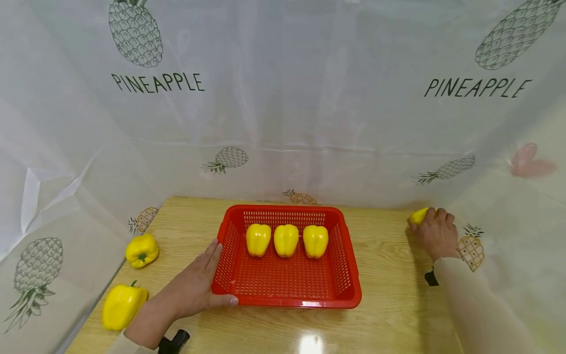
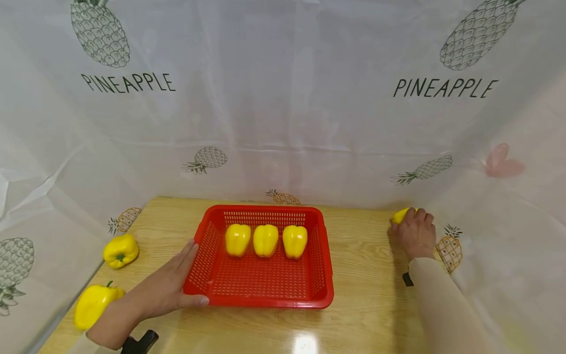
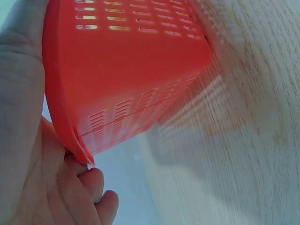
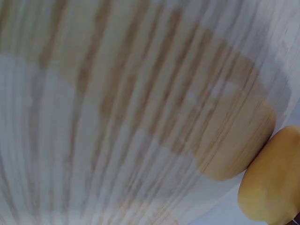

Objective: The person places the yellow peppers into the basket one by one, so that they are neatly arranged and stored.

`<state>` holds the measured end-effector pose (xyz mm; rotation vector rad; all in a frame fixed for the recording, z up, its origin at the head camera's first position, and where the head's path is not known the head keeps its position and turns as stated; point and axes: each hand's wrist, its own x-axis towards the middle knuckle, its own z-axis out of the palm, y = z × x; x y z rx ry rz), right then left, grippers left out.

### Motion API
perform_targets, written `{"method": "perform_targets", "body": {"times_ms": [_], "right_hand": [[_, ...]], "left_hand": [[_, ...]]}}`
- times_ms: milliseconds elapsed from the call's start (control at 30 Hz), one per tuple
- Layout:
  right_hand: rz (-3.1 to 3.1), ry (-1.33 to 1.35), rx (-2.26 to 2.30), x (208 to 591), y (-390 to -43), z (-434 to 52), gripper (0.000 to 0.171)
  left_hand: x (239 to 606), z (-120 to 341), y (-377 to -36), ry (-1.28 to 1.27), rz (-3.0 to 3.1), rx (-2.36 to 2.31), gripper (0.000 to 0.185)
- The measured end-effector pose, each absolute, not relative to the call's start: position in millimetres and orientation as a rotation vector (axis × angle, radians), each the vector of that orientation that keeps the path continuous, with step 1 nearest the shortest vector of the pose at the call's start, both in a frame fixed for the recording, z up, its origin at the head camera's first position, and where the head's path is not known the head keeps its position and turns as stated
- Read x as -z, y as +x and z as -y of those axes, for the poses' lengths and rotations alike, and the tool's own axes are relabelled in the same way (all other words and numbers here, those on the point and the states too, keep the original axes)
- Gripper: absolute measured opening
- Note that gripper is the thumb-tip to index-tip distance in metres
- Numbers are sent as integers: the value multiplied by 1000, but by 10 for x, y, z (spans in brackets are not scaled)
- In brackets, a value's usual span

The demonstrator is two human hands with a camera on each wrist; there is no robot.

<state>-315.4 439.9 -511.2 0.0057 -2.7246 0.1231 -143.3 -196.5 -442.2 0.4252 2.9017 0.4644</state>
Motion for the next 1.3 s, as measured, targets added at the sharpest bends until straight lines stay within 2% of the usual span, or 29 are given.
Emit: {"method": "perform_targets", "body": {"times_ms": [500,900,1300], "right_hand": [[2708,259,-66,5159,-2983,-4333,67],[2617,540,-90,5190,-2745,-4232,80],[2540,787,-98,5198,-2538,-4111,74]], "left_hand": [[4428,1972,-1421,426,-2882,-496,137],[4437,1995,-1442,438,-2881,-508,138],[4415,1987,-1427,433,-2866,-524,137]]}}
